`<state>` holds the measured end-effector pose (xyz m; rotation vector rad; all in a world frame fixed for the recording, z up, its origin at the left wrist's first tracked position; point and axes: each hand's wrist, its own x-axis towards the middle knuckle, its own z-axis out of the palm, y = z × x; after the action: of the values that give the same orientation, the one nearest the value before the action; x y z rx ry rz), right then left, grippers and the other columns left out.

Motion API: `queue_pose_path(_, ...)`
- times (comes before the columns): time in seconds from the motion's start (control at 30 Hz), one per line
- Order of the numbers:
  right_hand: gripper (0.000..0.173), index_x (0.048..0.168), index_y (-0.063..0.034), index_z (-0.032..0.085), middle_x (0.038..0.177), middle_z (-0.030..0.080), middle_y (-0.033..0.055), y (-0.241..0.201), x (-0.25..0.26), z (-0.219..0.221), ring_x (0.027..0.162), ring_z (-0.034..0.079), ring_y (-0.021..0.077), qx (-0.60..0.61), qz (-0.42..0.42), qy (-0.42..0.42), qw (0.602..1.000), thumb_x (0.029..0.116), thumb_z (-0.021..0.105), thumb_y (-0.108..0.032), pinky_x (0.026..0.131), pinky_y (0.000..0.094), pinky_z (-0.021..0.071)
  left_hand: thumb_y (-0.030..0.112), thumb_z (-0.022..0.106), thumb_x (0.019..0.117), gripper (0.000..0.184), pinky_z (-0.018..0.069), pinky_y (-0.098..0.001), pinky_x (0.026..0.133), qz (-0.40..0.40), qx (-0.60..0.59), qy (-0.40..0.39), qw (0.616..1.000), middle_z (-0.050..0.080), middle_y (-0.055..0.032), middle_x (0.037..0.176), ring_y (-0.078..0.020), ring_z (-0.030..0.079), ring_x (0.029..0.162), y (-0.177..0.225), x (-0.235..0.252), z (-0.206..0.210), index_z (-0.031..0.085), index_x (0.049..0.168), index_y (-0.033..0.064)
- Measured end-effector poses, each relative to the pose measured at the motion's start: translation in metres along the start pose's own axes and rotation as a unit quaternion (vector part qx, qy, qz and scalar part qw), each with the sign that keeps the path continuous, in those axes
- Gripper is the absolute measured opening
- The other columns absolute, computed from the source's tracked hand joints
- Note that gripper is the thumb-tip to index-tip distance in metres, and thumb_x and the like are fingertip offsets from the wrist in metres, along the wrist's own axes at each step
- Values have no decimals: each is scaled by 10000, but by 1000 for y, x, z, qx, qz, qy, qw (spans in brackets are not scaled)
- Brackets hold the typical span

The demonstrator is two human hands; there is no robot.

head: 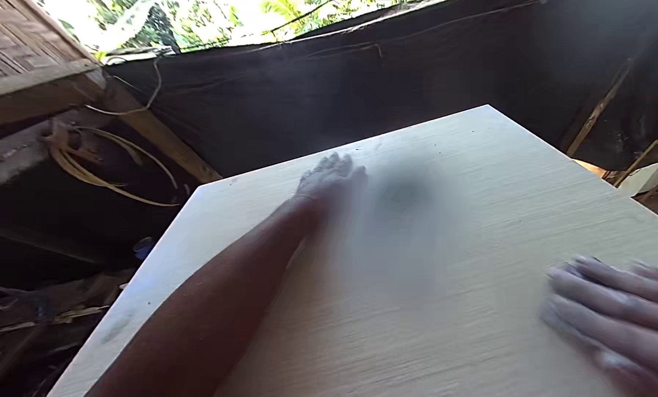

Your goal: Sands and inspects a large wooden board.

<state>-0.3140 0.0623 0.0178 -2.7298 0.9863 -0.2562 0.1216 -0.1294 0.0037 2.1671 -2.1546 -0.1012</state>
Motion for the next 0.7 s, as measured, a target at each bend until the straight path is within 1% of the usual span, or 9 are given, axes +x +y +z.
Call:
queue_pose_path(0.07,484,1439,-194,606,1513,560,42,12,54,19,1448,467,293,-69,-30,71,995,1096,325,-388,1161,570,394,657,168,1040,766,197,-669,1205,-67,-2,3,998,281,-112,1683,-332,214,1566,-11,0,-2,335,1615,179)
queue_pose_path(0.1,502,1417,-212,630,1488,583,23,21,85,24,1429,494,259,-96,-36,87,991,1092,295,-397,1153,523,423,651,161,1043,764,188,-674,1205,-77,0,3,997,273,-112,1686,-335,207,1568,-9,-2,-3,326,1618,177)
queue_pose_path(0.2,516,1487,-182,557,1559,498,96,47,189,12,1458,446,301,-98,10,19,995,1105,259,-360,1178,521,378,636,153,1047,756,186,-689,1196,-70,4,13,997,281,-119,1682,-343,207,1567,-4,-4,-2,328,1617,172)
queue_pose_path(0.3,469,1482,-187,571,1571,487,87,68,258,4,1463,442,271,-73,68,5,995,1118,302,-308,1208,487,338,655,163,1033,770,195,-682,1199,-68,-8,23,997,306,-115,1673,-338,232,1561,-7,-6,2,352,1608,180)
queue_pose_path(0.4,468,1400,-115,644,1520,546,93,46,229,13,1471,427,290,-105,9,38,994,1086,339,-279,1233,476,311,662,165,1026,786,186,-689,1193,-68,-12,20,997,295,-126,1675,-351,225,1560,-3,-9,-1,351,1607,166)
queue_pose_path(0.47,475,1354,-147,682,1507,565,43,30,207,18,1480,412,280,-143,-13,51,988,1072,336,-312,1222,496,311,648,165,1034,784,178,-698,1189,-68,-15,13,997,280,-145,1678,-368,216,1560,0,-12,-3,332,1613,147)
queue_pose_path(0.57,438,1269,-194,734,1510,544,65,49,242,12,1431,446,323,-164,48,67,983,1067,375,-343,1140,582,371,639,158,1040,786,170,-709,1184,-68,-15,7,998,267,-167,1678,-381,202,1562,1,-14,-7,310,1619,131)
queue_pose_path(0.6,429,1218,-172,754,1504,538,79,56,260,9,1408,454,344,-160,87,65,981,1072,391,-349,1107,602,392,643,157,1038,791,165,-711,1185,-67,-14,5,998,265,-171,1678,-382,199,1562,1,-14,-7,308,1620,129)
queue_pose_path(0.7,408,1227,-132,744,1470,542,80,53,265,6,1385,452,332,-135,130,44,981,1085,413,-324,1089,566,414,668,155,1025,814,168,-726,1176,-66,-14,7,998,279,-172,1672,-389,214,1557,-1,-14,-5,319,1616,132)
